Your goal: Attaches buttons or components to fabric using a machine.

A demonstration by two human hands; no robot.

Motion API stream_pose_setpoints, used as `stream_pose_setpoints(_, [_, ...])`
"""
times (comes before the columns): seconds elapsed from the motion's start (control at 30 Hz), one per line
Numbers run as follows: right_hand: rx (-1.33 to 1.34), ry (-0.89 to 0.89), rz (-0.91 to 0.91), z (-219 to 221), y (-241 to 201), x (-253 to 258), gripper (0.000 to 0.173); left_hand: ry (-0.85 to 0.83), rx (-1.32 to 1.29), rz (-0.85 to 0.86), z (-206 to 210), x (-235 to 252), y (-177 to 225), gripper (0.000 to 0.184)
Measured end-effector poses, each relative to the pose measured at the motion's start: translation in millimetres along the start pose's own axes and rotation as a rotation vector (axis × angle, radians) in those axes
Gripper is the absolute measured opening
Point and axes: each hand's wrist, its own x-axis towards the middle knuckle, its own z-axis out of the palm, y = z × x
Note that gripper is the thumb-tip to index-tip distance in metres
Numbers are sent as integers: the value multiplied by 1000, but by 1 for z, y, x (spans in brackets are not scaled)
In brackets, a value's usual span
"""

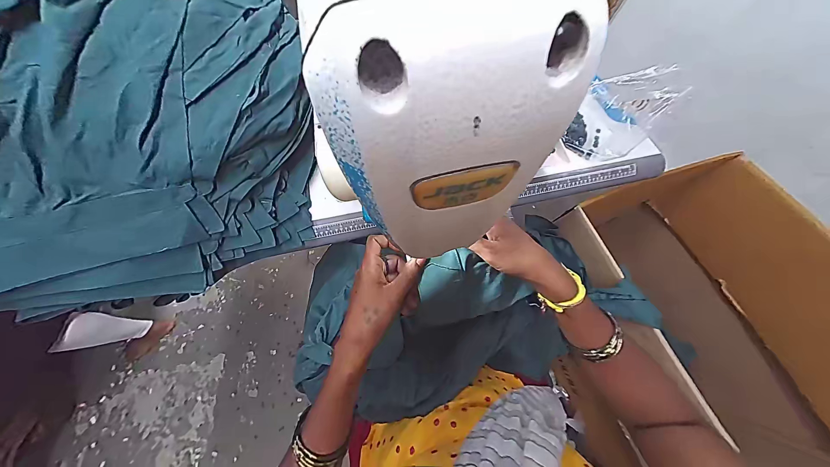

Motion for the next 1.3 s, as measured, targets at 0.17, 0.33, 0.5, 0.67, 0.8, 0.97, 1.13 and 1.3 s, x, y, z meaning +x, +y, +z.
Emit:
stream_pose_setpoints(0.17, [8, 23, -49, 2, 3, 1, 18, 23, -1, 9, 3, -2, -3, 32])
stream_pose_setpoints(0.33, [-178, 264, -68, -29, 22, 2, 21, -70, 135, 99, -5, -26, -16, 33])
stream_pose_setpoints(0.5, [-690, 560, -235, -48, 58, 23, 19, -265, 462, 170, -6, -48, -36, 55])
stream_pose_setpoints(0.67, [-814, 526, -311, -43, 70, 40, 17, -474, -240, -2, 0, -48, -12, 25])
stream_pose_setpoints(0.8, [-780, 557, -335, -47, 76, 42, 11, -374, 225, 54, -2, -41, -26, 36])
stream_pose_setpoints(0.97, [-630, 623, -393, -58, 73, 36, 17, -264, 209, 107, -1, -41, -30, 31])
stream_pose_setpoints(1.13, [-429, 573, -452, -41, 29, 23, 9, -176, 162, 46, 5, -35, -18, 37])
stream_pose_setpoints(1.3, [-683, 612, -920, -8, 6, 3, 21, -283, 395, 387, -16, -63, -32, 47])
